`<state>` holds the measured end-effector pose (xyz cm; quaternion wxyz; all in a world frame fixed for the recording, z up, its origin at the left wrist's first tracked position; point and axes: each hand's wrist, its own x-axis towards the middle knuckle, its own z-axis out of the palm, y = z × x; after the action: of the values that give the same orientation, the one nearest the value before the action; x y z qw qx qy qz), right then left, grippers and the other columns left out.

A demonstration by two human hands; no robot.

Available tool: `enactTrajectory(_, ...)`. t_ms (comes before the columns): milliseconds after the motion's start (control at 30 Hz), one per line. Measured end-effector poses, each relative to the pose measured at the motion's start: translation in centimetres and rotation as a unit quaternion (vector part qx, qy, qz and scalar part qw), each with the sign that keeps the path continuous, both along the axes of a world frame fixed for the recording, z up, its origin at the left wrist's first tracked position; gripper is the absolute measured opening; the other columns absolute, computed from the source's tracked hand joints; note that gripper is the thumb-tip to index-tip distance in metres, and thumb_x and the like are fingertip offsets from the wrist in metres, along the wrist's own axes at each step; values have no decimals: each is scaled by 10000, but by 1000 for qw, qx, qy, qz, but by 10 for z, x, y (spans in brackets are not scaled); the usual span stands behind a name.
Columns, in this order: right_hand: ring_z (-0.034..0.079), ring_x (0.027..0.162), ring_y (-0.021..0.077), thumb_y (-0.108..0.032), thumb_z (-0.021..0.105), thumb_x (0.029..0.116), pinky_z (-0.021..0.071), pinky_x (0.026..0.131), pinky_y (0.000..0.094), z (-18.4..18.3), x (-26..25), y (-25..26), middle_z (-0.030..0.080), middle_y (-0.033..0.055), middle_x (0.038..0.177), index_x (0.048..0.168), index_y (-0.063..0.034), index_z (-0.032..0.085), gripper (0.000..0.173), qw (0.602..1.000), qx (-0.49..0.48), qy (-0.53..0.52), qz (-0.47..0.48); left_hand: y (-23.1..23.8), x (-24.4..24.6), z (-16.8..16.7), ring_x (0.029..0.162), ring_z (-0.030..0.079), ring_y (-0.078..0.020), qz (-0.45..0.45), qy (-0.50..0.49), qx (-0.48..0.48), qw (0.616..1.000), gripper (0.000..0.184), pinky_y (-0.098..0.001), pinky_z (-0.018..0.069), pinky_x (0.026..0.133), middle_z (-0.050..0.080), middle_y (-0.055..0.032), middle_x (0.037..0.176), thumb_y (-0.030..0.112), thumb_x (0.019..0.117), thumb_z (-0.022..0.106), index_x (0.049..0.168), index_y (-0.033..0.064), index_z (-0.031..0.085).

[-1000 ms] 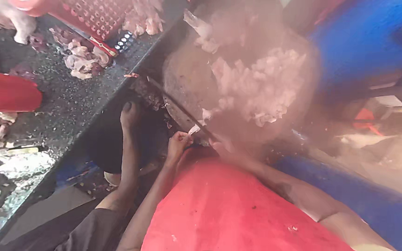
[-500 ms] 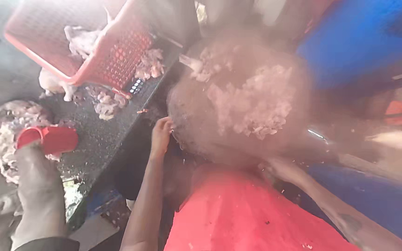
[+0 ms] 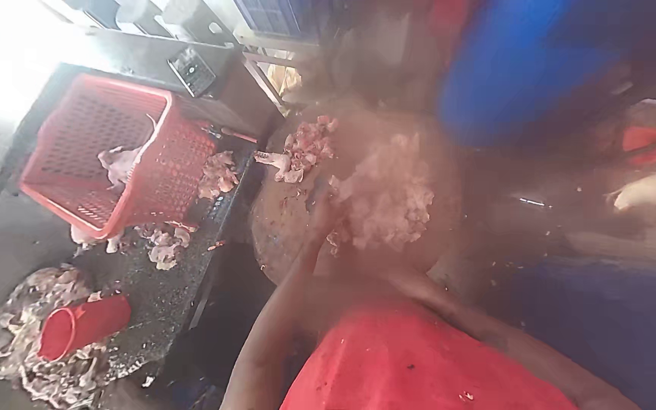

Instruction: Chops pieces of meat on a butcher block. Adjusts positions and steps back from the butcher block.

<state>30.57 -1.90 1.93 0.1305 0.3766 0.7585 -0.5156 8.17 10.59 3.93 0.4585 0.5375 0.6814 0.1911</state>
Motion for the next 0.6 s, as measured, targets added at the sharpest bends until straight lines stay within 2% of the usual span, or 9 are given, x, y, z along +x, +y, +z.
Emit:
enactTrajectory(67, 666, 1063, 454, -448, 527, 1061, 494, 914, 664, 1, 0, 10, 681, 269, 1128, 1276, -8, 622, 499, 1000, -23, 10, -5, 5, -3, 20, 977, 693, -305, 37, -28, 6, 999, 402, -495, 580, 856, 671, -211, 1182, 124, 997, 648, 1371, 31, 529)
enactTrajectory(167, 665, 1043, 438, -462, 484, 1071, 501, 900, 649, 8, 2, 17, 676, 258, 1104, 1282, -10, 604, 513, 998, -43, 2, -38, -16, -41, 76, 903, 699, -211, 62, -148, 52, 986, 355, -416, 605, 801, 688, -126, 1102, 176, 981, 611, 1313, 55, 576)
enactTrajectory(233, 673, 1058, 416, -460, 500, 1061, 510, 925, 635, 7, 12, 16, 689, 236, 1127, 1320, -49, 615, 500, 994, -32, 1, -107, -43, -81, 101, 873, 697, -146, 58, -259, 105, 958, 592, -349, 611, 765, 708, -48, 1061, 453, 921, 709, 1368, 117, 514)
enactTrajectory(267, 676, 1061, 407, -460, 497, 1064, 511, 937, 633, 5, 17, 15, 689, 230, 1138, 1352, -64, 602, 501, 989, -34, -6, -145, -56, -100, 104, 932, 702, -159, 68, -318, 117, 938, 751, -367, 610, 800, 712, -41, 1112, 574, 864, 744, 1429, 171, 458)
enactTrajectory(333, 685, 999, 399, -471, 475, 1072, 517, 907, 636, -5, 26, 12, 695, 228, 1073, 1362, -71, 590, 507, 976, -36, -15, -215, -85, -128, 91, 1142, 667, -256, 110, -441, 114, 884, 842, -490, 570, 964, 667, -73, 1299, 582, 826, 771, 1516, 275, 399)
enactTrajectory(400, 682, 936, 392, -480, 472, 1070, 521, 860, 628, -17, 32, 6, 689, 217, 1004, 1326, -65, 596, 503, 968, -18, -31, -247, -116, -131, 67, 955, 707, -175, 211, -497, 108, 835, 590, -362, 604, 799, 730, -33, 1113, 548, 870, 729, 1378, 295, 569)
enactTrajectory(467, 679, 951, 394, -458, 477, 1074, 520, 873, 621, -16, 31, -2, 686, 219, 1015, 1335, -63, 585, 486, 968, -14, -43, -246, -146, -122, 47, 875, 719, -155, 298, -521, 75, 796, 363, -307, 610, 718, 738, -58, 1038, 460, 997, 584, 1249, 199, 608)
enactTrajectory(500, 677, 955, 395, -448, 473, 1077, 518, 874, 618, -10, 29, -5, 683, 223, 1020, 1333, -55, 580, 481, 969, -15, -49, -242, -158, -115, 37, 870, 723, -175, 333, -532, 51, 777, 342, -317, 617, 708, 735, -91, 1043, 413, 1046, 493, 1218, 140, 610)
enactTrajectory(600, 672, 929, 372, -470, 437, 1085, 523, 847, 605, 4, 16, -6, 666, 209, 998, 1285, -42, 579, 493, 969, -9, -63, -239, -181, -88, 6, 898, 717, -214, 412, -526, -23, 743, 399, -354, 619, 738, 710, -138, 1080, 347, 1119, 324, 1273, 59, 552)
